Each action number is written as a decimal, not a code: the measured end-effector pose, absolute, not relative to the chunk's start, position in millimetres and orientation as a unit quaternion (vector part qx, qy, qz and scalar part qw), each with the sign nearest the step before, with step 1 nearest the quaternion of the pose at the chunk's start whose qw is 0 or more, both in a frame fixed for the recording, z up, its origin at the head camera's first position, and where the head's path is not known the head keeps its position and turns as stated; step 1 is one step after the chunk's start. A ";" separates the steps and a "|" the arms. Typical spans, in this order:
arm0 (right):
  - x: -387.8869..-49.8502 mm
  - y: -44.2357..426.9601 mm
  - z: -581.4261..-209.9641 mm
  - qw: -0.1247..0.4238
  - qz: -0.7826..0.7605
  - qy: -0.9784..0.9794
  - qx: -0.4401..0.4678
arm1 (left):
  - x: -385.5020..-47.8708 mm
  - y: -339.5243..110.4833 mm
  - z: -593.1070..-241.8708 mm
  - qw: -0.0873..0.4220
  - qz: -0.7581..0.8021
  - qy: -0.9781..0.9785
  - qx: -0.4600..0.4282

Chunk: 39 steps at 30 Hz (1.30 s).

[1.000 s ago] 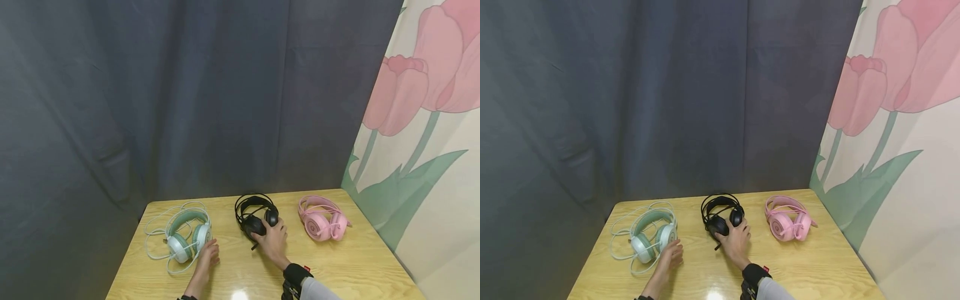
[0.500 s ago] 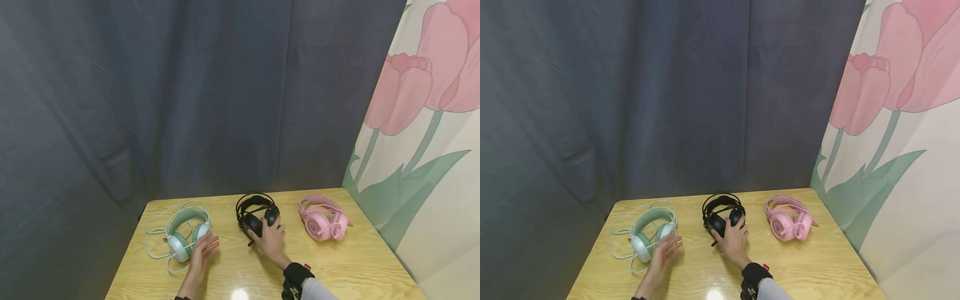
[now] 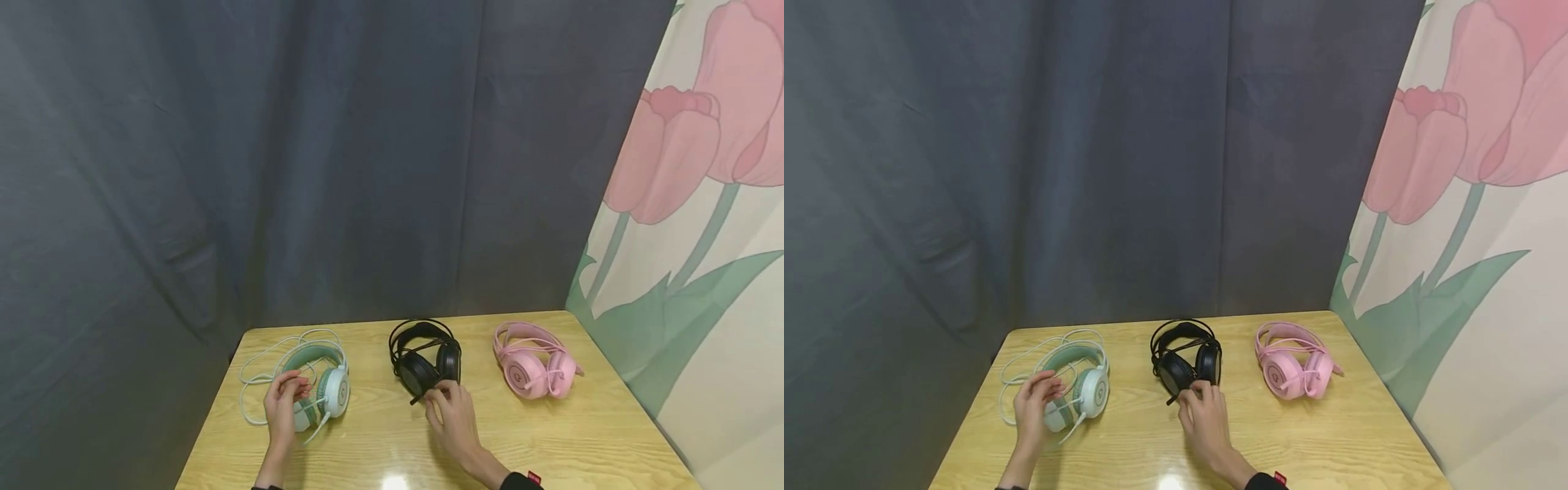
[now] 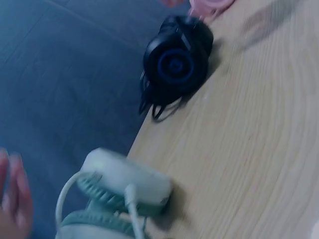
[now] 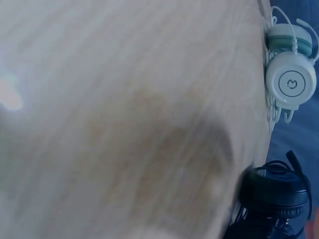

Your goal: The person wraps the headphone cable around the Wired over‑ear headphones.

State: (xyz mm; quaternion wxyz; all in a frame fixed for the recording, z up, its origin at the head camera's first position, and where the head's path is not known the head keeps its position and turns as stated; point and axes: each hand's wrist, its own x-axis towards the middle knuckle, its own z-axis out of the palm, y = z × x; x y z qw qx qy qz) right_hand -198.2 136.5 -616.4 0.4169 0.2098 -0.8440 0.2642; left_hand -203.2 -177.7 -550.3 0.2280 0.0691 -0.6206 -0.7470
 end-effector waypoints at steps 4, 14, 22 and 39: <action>-190.5 140.9 -619.7 0.388 0.266 -0.851 0.235 | -200.9 -192.5 -551.5 0.250 -0.620 -0.724 0.170; -181.0 140.1 -625.9 0.355 0.281 -0.838 0.304 | -196.3 -219.5 -584.2 0.059 -0.546 -0.807 0.218; -177.5 139.1 -627.7 0.343 0.291 -0.838 0.310 | -198.1 -219.3 -603.0 0.032 -0.612 -0.770 0.178; -186.5 131.3 -620.2 0.316 0.297 -0.840 0.327 | -225.6 -204.2 -588.4 0.112 -0.618 -0.749 0.214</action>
